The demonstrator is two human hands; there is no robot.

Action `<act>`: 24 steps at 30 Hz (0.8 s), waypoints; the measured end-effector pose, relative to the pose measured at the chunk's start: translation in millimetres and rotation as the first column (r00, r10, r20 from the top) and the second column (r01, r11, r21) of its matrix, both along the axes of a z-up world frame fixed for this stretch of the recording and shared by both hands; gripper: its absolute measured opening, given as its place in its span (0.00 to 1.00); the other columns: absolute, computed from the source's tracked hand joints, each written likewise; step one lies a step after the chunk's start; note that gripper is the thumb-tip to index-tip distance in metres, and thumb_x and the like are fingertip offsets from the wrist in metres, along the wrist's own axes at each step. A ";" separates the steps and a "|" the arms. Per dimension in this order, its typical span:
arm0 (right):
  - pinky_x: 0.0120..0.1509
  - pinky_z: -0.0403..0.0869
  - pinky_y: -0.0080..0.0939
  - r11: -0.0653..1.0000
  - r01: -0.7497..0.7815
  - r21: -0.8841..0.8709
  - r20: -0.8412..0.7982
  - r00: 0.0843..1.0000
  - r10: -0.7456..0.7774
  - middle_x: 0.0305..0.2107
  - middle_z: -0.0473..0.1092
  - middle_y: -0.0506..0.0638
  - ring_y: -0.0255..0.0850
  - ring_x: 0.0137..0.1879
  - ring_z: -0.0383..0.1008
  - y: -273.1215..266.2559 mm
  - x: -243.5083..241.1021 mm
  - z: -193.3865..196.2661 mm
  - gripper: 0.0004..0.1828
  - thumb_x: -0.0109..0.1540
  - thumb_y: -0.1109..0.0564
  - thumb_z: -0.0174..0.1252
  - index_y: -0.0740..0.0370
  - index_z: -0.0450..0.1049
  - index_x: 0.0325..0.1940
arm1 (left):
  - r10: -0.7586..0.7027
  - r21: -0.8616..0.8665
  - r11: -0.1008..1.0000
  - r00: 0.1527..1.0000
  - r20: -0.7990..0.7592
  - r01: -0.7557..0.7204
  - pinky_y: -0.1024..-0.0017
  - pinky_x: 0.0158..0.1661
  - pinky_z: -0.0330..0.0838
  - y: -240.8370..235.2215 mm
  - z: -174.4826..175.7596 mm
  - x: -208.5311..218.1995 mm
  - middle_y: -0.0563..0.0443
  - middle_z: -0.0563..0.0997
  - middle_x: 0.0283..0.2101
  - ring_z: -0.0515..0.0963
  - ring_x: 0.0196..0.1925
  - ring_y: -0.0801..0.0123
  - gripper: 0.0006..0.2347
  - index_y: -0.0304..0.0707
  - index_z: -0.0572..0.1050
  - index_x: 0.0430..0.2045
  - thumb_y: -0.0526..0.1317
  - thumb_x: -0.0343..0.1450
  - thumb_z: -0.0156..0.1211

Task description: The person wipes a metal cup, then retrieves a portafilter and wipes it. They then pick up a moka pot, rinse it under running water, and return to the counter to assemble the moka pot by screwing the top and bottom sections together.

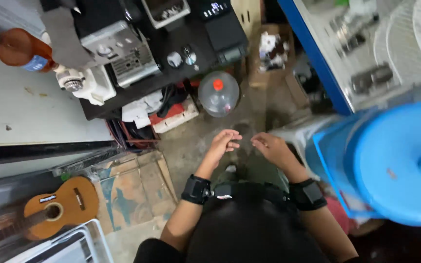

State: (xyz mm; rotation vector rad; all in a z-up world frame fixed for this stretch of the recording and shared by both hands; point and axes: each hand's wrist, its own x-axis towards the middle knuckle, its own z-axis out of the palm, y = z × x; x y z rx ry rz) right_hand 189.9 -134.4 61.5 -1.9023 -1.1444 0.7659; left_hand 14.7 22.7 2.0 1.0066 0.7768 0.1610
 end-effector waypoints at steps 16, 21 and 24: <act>0.48 0.75 0.43 0.985 -0.123 0.125 0.043 0.992 0.118 0.37 0.78 0.55 0.47 0.44 0.81 360.1 281.8 1.7 0.16 0.71 0.50 0.56 0.66 0.76 0.51 | 0.377 0.219 0.883 0.906 0.193 -0.415 0.79 0.36 0.70 268.5 3.3 224.0 0.53 0.82 0.46 0.80 0.36 0.76 0.10 0.38 0.76 0.50 0.41 0.80 0.50; 0.51 0.76 0.44 0.879 -0.218 0.424 0.331 0.941 0.074 0.48 0.72 0.69 0.62 0.53 0.74 456.9 344.5 -9.7 0.21 0.74 0.50 0.55 0.71 0.70 0.63 | 0.498 0.363 0.756 0.838 0.222 -0.545 0.77 0.40 0.76 343.0 36.9 289.3 0.50 0.79 0.53 0.80 0.38 0.75 0.11 0.34 0.76 0.52 0.35 0.78 0.52; 0.60 0.71 0.51 0.862 -0.232 0.451 0.406 0.913 0.034 0.49 0.73 0.69 0.65 0.55 0.73 507.6 366.7 -17.2 0.21 0.74 0.51 0.54 0.74 0.69 0.61 | 0.517 0.537 0.656 0.834 0.192 -0.530 0.74 0.39 0.78 372.4 76.7 317.8 0.47 0.76 0.61 0.80 0.39 0.75 0.12 0.34 0.76 0.55 0.34 0.77 0.53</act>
